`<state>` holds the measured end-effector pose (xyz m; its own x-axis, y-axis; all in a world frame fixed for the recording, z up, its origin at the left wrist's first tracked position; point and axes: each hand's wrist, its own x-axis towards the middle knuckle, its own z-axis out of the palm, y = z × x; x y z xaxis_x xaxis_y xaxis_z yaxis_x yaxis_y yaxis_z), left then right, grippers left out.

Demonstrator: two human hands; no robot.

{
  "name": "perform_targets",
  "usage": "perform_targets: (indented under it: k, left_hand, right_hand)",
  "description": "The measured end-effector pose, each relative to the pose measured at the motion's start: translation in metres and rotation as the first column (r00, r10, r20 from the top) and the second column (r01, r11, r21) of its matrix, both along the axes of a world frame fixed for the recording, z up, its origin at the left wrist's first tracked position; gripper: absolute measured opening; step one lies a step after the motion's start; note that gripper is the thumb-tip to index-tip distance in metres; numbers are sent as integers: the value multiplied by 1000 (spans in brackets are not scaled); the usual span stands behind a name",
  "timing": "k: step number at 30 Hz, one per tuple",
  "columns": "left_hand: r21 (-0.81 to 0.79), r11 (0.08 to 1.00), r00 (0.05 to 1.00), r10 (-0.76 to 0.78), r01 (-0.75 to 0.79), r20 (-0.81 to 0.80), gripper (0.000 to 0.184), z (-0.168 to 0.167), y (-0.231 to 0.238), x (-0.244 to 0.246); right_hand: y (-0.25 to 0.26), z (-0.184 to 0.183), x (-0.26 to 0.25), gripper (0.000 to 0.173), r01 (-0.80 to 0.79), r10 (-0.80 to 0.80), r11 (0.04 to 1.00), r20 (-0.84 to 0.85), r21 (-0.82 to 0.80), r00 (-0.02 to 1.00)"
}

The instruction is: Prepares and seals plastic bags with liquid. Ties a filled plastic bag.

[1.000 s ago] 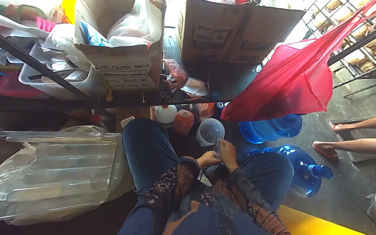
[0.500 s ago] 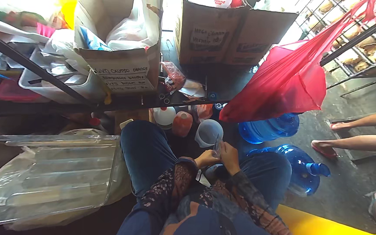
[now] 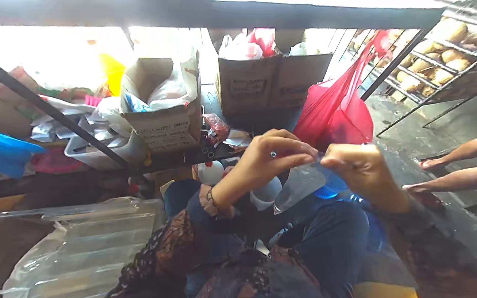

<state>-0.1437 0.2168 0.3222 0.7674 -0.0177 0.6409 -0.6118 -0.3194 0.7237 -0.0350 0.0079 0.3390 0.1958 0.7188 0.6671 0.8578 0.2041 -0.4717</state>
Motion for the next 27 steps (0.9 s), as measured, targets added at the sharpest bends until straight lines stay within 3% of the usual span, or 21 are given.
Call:
perform_targets:
  k: [4,9,13,16,17,21,24,27]
  left_hand:
    - [169,974,985,137,-153,103,6,73,-2,-6]
    - [281,929,964,198,-243,179,12,117,-7,-17]
    - [218,945,957,198,-244,212,11,137,-15,-34]
    - [225,931,942,232,-287,241,11,147,-17,-49]
    - [252,916,934,250,-313,255,12,149,-16,-53]
    - [325,875,926,291,-359,239,15,152,-10,-68]
    - [318,892,937,248,-320,246,15,150,-4,-77]
    - [284,928,963,193,-242,188,19,151,3,-85]
  right_hand:
    - [0,58,6,37,5,-13,998,114,65,993]
    - [-7,96,-3,37,103,-118,992,229,77,966]
    - [-1,104,-13,32,-11,-1,986,69,168,998]
    - [9,103,-23,64,-160,161,987,-80,20,984]
    - [13,104,-30,61,-212,208,977,-114,-19,971]
    - [30,117,-52,25,-384,361,921,-224,-64,905]
    - [46,118,-60,20,-475,471,878,-261,53,842]
    - [53,120,-76,16,-442,445,892,-350,94,824]
